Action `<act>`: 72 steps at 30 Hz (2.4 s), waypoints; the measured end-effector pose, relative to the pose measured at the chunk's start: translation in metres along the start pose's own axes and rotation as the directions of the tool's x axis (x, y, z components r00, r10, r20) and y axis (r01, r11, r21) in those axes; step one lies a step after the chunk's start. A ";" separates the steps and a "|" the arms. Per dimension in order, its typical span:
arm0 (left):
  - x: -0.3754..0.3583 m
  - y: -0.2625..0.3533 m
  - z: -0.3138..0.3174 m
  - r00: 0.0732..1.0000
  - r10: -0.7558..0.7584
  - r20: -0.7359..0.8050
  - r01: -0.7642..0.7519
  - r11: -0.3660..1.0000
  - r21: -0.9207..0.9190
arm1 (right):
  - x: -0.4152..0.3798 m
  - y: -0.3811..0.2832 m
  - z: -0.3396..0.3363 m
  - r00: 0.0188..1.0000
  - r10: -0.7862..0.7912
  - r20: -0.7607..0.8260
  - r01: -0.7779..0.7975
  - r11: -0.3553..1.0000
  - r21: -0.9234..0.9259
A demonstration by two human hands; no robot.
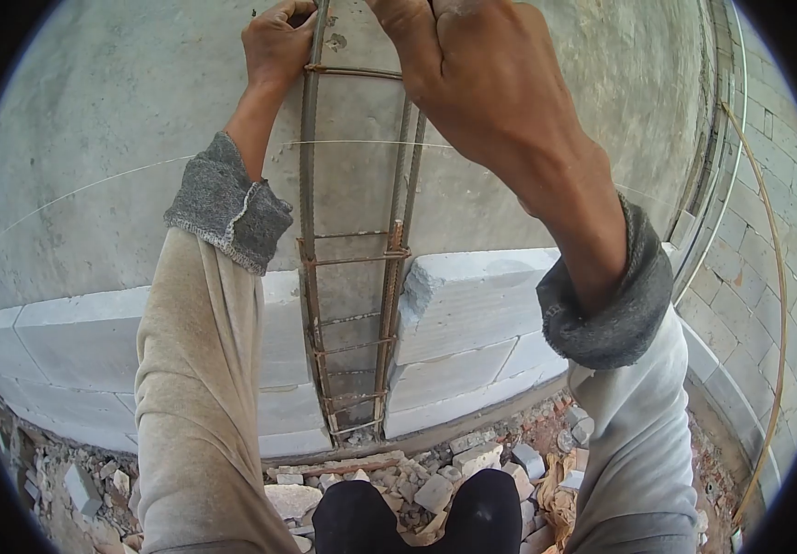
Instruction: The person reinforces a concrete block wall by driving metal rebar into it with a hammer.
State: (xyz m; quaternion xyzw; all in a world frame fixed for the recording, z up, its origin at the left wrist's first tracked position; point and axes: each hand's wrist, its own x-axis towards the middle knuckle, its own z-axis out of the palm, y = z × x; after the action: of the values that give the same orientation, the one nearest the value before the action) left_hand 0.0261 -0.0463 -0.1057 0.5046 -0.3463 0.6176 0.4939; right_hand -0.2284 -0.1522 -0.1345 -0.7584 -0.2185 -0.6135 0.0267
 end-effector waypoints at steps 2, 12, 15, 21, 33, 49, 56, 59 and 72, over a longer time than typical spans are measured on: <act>-0.002 -0.002 0.000 0.999 0.033 -0.026 -0.033 0.999 -0.009 | -0.003 -0.009 0.000 0.991 -0.042 -0.129 0.040 0.999 -0.015; -0.001 -0.002 0.005 0.994 -0.054 -0.095 0.042 0.991 -0.124 | 0.001 -0.018 -0.008 0.938 0.160 0.306 -0.135 0.986 -0.103; -0.001 0.000 0.002 0.991 -0.108 -0.075 0.099 0.988 -0.120 | 0.015 -0.046 -0.004 0.934 0.315 0.169 -0.320 0.947 0.006; -0.002 -0.001 0.004 0.991 -0.067 -0.116 0.064 0.998 -0.027 | 0.025 0.005 -0.003 0.917 0.176 0.358 -0.091 0.966 -0.240; 0.001 -0.005 0.008 0.992 -0.061 -0.106 0.059 0.998 -0.025 | 0.032 0.000 0.000 0.868 0.287 0.405 -0.129 0.919 -0.373; 0.004 -0.009 0.006 0.994 -0.052 -0.094 0.054 0.998 0.017 | 0.021 -0.036 -0.015 0.951 0.159 0.265 -0.100 0.969 -0.226; 0.001 -0.008 0.005 0.996 -0.057 -0.073 0.056 0.998 -0.007 | 0.032 -0.035 0.005 0.951 0.231 0.207 -0.173 0.948 -0.267; 0.002 -0.008 0.005 0.995 -0.059 -0.075 0.061 0.998 0.013 | 0.030 -0.024 -0.008 0.900 0.225 0.374 -0.088 0.934 -0.347; -0.006 -0.004 0.001 0.996 -0.089 -0.013 0.084 0.970 -0.226 | 0.006 -0.028 0.001 0.998 -0.055 0.034 0.059 0.985 -0.162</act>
State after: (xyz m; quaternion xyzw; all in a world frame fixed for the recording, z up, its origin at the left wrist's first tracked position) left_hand 0.0299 -0.0477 -0.1114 0.4528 -0.3862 0.5581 0.5783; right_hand -0.2364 -0.1246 -0.1354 -0.7604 -0.1896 -0.6187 -0.0561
